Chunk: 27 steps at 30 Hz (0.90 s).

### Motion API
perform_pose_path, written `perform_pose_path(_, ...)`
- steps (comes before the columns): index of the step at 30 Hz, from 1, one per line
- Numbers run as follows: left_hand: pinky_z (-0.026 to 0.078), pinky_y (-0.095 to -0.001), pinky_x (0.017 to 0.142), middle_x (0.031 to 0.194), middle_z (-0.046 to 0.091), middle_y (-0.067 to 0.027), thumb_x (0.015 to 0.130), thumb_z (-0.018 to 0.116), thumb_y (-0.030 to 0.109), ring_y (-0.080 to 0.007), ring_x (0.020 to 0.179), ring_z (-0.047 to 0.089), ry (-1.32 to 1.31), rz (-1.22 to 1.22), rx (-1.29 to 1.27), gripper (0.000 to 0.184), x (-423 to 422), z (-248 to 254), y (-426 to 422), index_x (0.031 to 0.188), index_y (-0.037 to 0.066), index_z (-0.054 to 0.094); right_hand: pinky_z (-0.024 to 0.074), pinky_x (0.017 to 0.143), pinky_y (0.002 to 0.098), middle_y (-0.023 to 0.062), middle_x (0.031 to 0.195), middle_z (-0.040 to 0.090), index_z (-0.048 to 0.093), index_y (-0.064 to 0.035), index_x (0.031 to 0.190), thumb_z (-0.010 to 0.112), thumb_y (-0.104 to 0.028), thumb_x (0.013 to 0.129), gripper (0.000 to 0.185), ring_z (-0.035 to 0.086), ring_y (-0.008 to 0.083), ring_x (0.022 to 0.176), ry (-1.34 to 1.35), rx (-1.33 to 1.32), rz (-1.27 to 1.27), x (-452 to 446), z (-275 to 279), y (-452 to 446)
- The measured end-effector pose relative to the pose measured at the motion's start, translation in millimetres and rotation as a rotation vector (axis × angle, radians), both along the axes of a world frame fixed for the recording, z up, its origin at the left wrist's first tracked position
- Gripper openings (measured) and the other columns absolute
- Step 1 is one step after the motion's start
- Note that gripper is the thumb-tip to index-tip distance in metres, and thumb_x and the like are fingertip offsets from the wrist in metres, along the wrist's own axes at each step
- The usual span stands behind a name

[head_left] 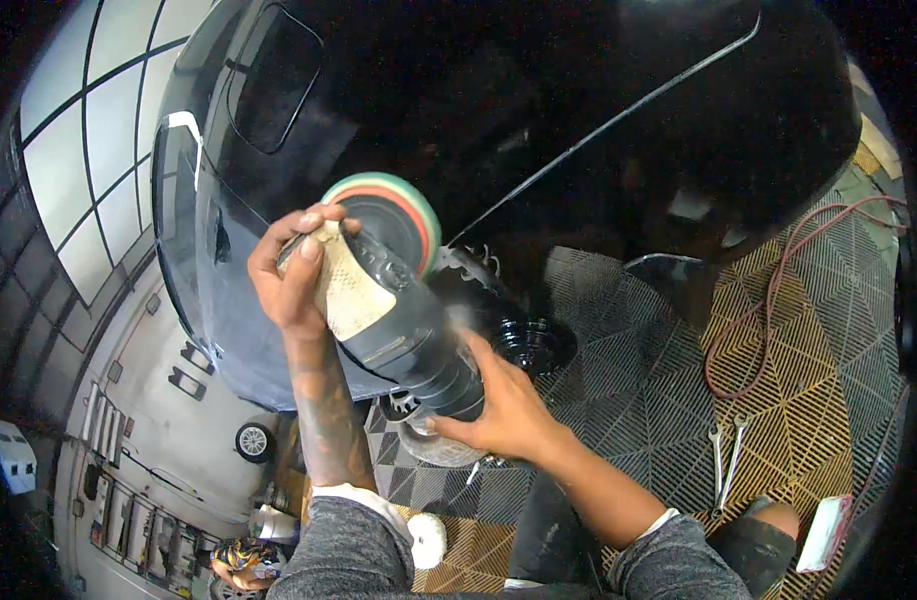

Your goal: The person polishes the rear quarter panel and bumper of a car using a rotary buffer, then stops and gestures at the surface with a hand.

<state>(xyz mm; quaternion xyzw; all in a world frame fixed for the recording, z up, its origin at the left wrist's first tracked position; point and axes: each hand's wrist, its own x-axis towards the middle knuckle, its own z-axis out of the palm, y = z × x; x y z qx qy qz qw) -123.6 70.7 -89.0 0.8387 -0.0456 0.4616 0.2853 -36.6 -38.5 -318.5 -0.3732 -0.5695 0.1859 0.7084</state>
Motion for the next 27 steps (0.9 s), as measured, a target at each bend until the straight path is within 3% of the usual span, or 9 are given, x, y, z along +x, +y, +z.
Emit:
perform_pose_path(2,0.055,-0.0441,0.093,0.113,0.069,-0.0270,0.092,0.062,0.015,-0.0366,0.102,0.070,0.098,-0.021,0.034,0.033,6,5,-1,0.117,-0.005,0.064,0.0505,0.102,0.0510,0.0322,0.132,0.059,0.028,-0.0072,0.156,0.087,-0.041,0.071,0.109,0.061,0.0499,0.118,0.041,-0.014,-0.067,7,13,-3)
perform_pose_path(6,0.059,-0.0438,0.086,0.108,0.070,-0.0276,0.087,0.067,0.012,-0.0357,0.093,0.073,0.047,-0.026,0.052,0.030,15,5,-11,0.111,-0.006,0.067,0.0512,0.101,0.0495,0.0307,0.130,0.060,0.035,-0.0048,0.149,0.087,-0.033,0.069,0.099,0.062,0.0473,0.117,0.112,0.027,-0.026,5,13,7)
perform_pose_path(14,0.059,-0.0436,0.088,0.106,0.071,-0.0268,0.086,0.069,0.010,-0.0343,0.094,0.073,0.160,0.000,0.130,0.028,18,3,-22,0.109,-0.006,0.068,0.0512,0.102,0.0470,0.0301,0.129,0.061,0.037,-0.0030,0.145,0.087,-0.032,0.068,0.096,0.062,0.0462,0.118,0.180,0.082,-0.019,-13,2,15)
perform_pose_path(21,0.059,-0.0409,0.088,0.107,0.072,-0.0259,0.088,0.066,0.006,-0.0321,0.095,0.073,0.236,-0.041,0.137,0.026,66,9,-45,0.111,-0.007,0.068,0.0546,0.096,0.0477,0.0279,0.120,0.066,0.038,-0.0026,0.144,0.087,-0.032,0.067,0.095,0.067,0.0460,0.108,0.243,0.086,-0.071,16,5,-2)
perform_pose_path(26,0.059,-0.0424,0.086,0.106,0.072,-0.0268,0.087,0.068,0.010,-0.0332,0.093,0.073,0.147,-0.008,0.115,0.029,49,5,-33,0.110,-0.008,0.067,0.0547,0.095,0.0492,0.0294,0.120,0.066,0.038,-0.0025,0.144,0.087,-0.034,0.067,0.096,0.067,0.0471,0.106,0.207,0.087,-0.080,20,4,-2)
perform_pose_path(27,0.059,-0.0424,0.086,0.106,0.072,-0.0269,0.087,0.068,0.010,-0.0335,0.093,0.073,0.130,-0.009,0.113,0.030,47,6,-31,0.111,-0.008,0.067,0.0533,0.098,0.0469,0.0288,0.124,0.064,0.038,-0.0003,0.144,0.088,-0.032,0.066,0.098,0.066,0.0449,0.112,0.175,0.052,-0.039,19,4,-2)
